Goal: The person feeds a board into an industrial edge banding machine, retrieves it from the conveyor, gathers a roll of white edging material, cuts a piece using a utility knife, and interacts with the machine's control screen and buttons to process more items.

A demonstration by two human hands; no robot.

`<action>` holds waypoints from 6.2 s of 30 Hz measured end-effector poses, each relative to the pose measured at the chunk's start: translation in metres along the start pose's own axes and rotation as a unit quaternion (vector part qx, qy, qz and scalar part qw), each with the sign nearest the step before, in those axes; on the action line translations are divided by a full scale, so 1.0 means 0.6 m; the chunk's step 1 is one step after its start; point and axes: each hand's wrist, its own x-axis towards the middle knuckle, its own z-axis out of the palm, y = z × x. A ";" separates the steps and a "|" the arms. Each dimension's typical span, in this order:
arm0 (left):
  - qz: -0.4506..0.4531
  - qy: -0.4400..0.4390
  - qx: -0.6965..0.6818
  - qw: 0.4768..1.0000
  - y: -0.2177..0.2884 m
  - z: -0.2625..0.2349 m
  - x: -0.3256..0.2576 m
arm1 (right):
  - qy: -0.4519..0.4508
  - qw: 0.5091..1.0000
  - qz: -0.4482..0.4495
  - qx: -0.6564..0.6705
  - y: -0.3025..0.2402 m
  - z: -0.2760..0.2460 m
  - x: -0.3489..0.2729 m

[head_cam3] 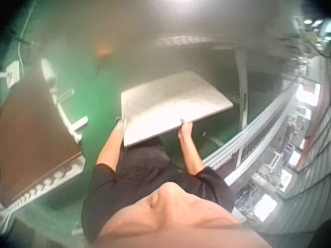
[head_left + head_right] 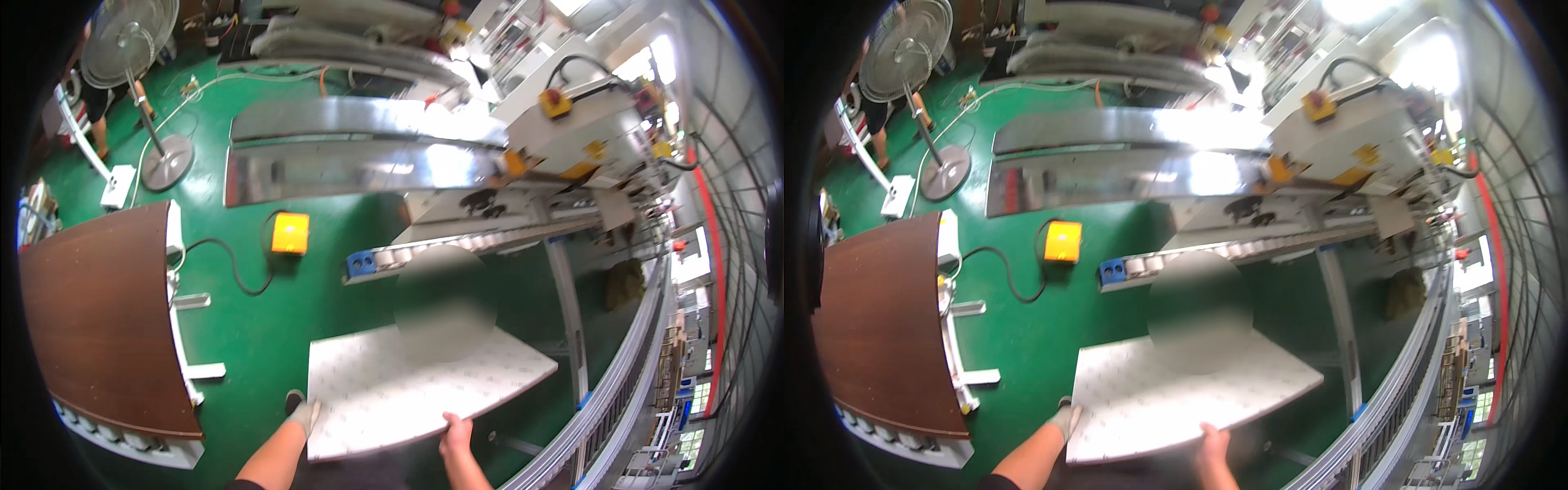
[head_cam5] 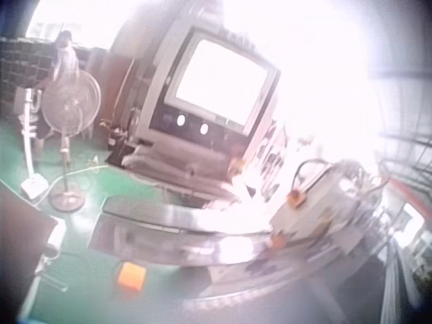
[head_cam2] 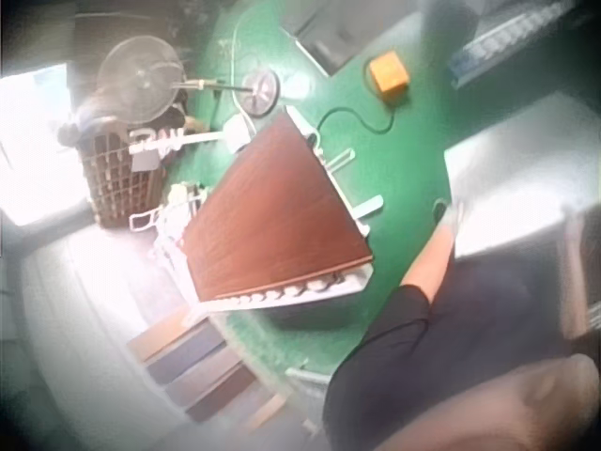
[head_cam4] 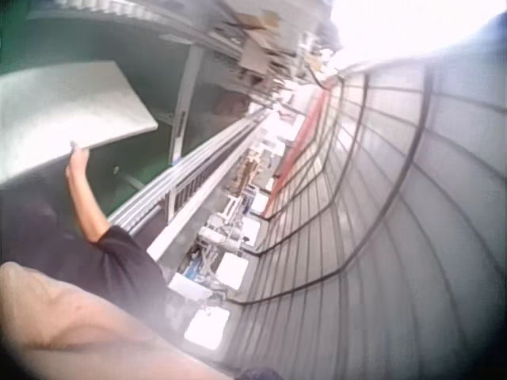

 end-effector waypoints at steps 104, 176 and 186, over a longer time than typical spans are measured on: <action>-0.003 0.419 -0.357 0.835 0.355 -0.271 -0.599 | -0.117 0.922 0.220 0.297 -0.237 0.250 -0.126; 0.094 0.300 0.438 0.842 0.928 -0.224 -0.098 | -0.131 0.905 0.130 0.382 -0.342 0.064 0.287; 0.187 0.260 0.515 0.795 0.939 -0.234 -0.075 | -0.028 0.943 0.046 0.328 -0.415 -0.030 0.442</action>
